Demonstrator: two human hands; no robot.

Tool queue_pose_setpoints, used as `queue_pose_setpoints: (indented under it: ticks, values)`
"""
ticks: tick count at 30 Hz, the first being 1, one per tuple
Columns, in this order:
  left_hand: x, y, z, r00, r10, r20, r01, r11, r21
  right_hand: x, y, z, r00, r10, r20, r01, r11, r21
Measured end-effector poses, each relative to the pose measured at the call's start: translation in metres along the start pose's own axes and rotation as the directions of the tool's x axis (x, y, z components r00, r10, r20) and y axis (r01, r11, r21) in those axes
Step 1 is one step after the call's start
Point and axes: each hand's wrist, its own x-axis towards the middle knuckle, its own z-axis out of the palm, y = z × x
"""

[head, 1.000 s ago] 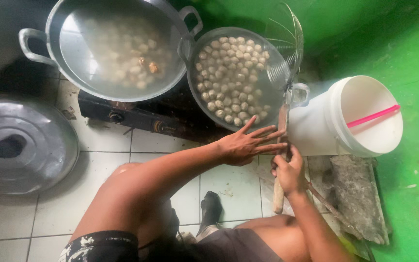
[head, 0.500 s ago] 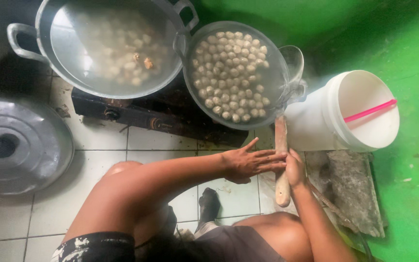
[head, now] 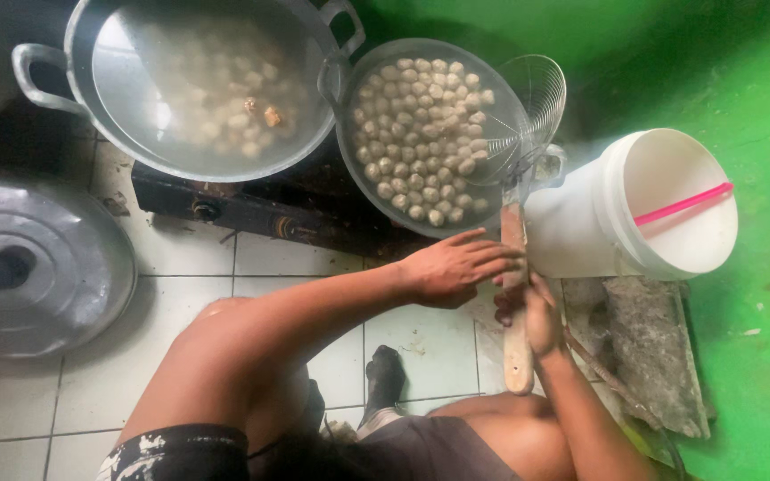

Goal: The person sits on the floor and uses a wire skimmer to stir small round food items in two large pots on a gas stove. The person occasionally adjusts the skimmer and continues stirring the contents.

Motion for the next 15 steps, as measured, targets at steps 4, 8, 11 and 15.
queue_pose_setpoints:
  ticks: [4,8,11,15]
  values:
    - [-0.003,-0.009,-0.005,0.987,-0.096,-0.125,0.099,0.995,0.017,-0.005,-0.015,0.024,0.994,0.105,-0.033,-0.104,0.994,0.027]
    - [-0.004,-0.018,-0.006,0.985,-0.068,-0.160,0.083,0.993,0.089,-0.007,-0.018,0.040,0.993,0.103,-0.050,-0.104,0.994,-0.015]
    - [-0.004,-0.018,-0.008,0.993,-0.071,-0.098,0.088,0.980,0.179,-0.006,-0.019,0.047,0.997,0.057,-0.051,-0.062,0.994,-0.093]
    - [-0.007,-0.018,-0.012,0.992,-0.059,-0.115,0.073,0.990,0.124,-0.004,-0.021,0.054,0.995,-0.001,-0.095,-0.016,0.985,-0.169]
